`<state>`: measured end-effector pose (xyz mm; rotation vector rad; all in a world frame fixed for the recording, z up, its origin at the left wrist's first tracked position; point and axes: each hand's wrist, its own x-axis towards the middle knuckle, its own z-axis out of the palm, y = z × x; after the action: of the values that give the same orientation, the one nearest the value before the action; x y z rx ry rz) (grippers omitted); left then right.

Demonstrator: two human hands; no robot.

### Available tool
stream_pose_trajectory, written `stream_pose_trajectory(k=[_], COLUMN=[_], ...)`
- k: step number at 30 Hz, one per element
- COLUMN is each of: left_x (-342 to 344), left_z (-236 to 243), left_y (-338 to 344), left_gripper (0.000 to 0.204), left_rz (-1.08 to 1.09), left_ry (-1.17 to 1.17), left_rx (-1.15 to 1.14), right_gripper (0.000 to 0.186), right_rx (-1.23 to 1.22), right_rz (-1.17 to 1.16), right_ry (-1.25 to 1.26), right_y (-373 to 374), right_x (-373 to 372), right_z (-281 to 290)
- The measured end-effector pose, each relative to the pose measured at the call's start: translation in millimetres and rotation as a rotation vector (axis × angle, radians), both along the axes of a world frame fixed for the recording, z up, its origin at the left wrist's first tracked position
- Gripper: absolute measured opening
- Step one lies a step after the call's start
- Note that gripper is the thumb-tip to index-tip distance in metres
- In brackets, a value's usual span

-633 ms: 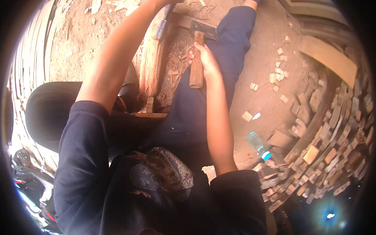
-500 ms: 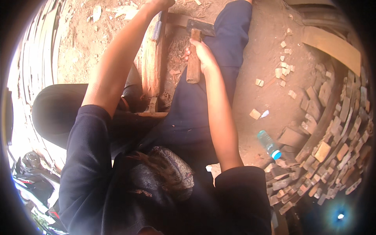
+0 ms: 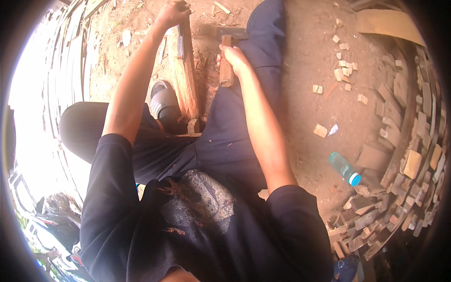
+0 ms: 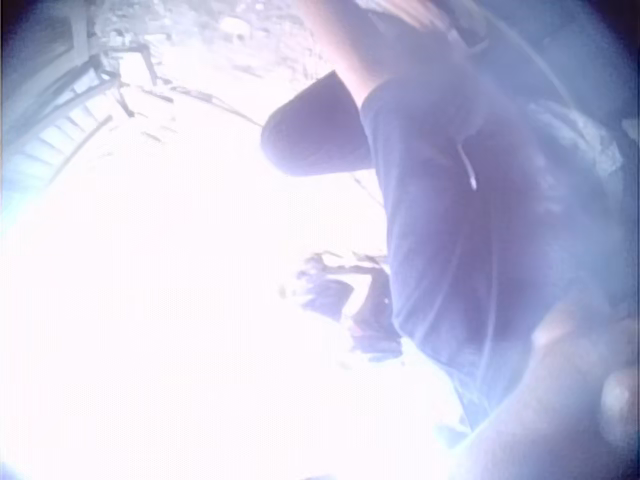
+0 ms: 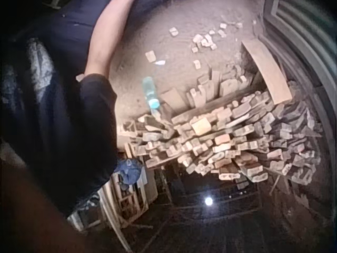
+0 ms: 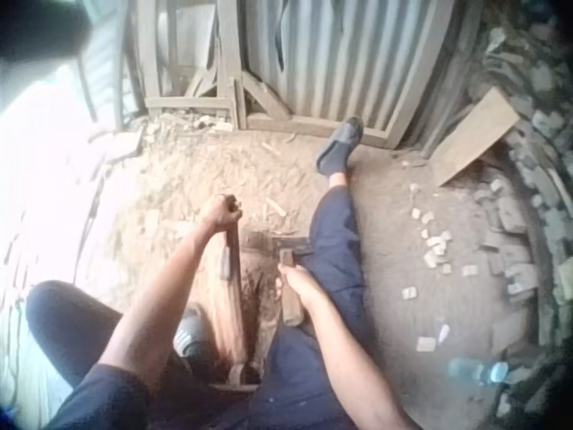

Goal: The person sits on the ground and uses a chisel and mallet to carve a piece of wood. They repeatedly strike the chisel to remove wood shavings and occasionally adjust the wood's position.

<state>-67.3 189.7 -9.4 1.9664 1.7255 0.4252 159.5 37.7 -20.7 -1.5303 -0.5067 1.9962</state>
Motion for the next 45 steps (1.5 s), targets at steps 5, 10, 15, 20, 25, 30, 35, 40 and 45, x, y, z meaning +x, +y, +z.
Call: stream_pose_trajectory(k=[5,10,15,20,25,30,35,40,45], left_x=[8,21,12,14,20,7,-28,-61,-36], left_z=[4,-13,-49,-49,-45,-33,-61,-121,-101], left_y=[-17,-8,0,-1,-1,-5,-12,-19,-18], left_gripper=[0.042,0.040,0.041,0.028,0.030,0.035,0.036,0.050,0.052], left_rz=[-0.041,-0.067,-0.111,-0.027,-0.041,-0.058,0.249,0.342,0.443], left_ry=[0.152,0.105,0.299,0.416,0.346,0.100,-0.355,-0.424,-0.433], left_rx=[0.086,-0.027,0.108,0.105,0.090,0.042,0.357,-0.054,-0.044], right_gripper=[0.021,0.020,0.021,0.027,0.040,0.068,0.063,0.046,0.027], right_rx=[-0.006,-0.017,-0.086,-0.148,-0.040,0.180,0.202,0.539,0.541], right_rz=[-0.014,-0.007,0.044,-0.017,0.171,0.334,0.583,0.335,0.273], right_ry=[-0.014,-0.005,0.068,0.108,-0.196,-0.887,-0.921,-0.880,-0.654], right_y=[0,-4,1,2,-1,-12,-9,52,167], right_x=[-5,-5,-12,-10,-9,-24,-22,-39,-82], right_z=[-7,1,6,12,2,-30,-29,-36,-21])
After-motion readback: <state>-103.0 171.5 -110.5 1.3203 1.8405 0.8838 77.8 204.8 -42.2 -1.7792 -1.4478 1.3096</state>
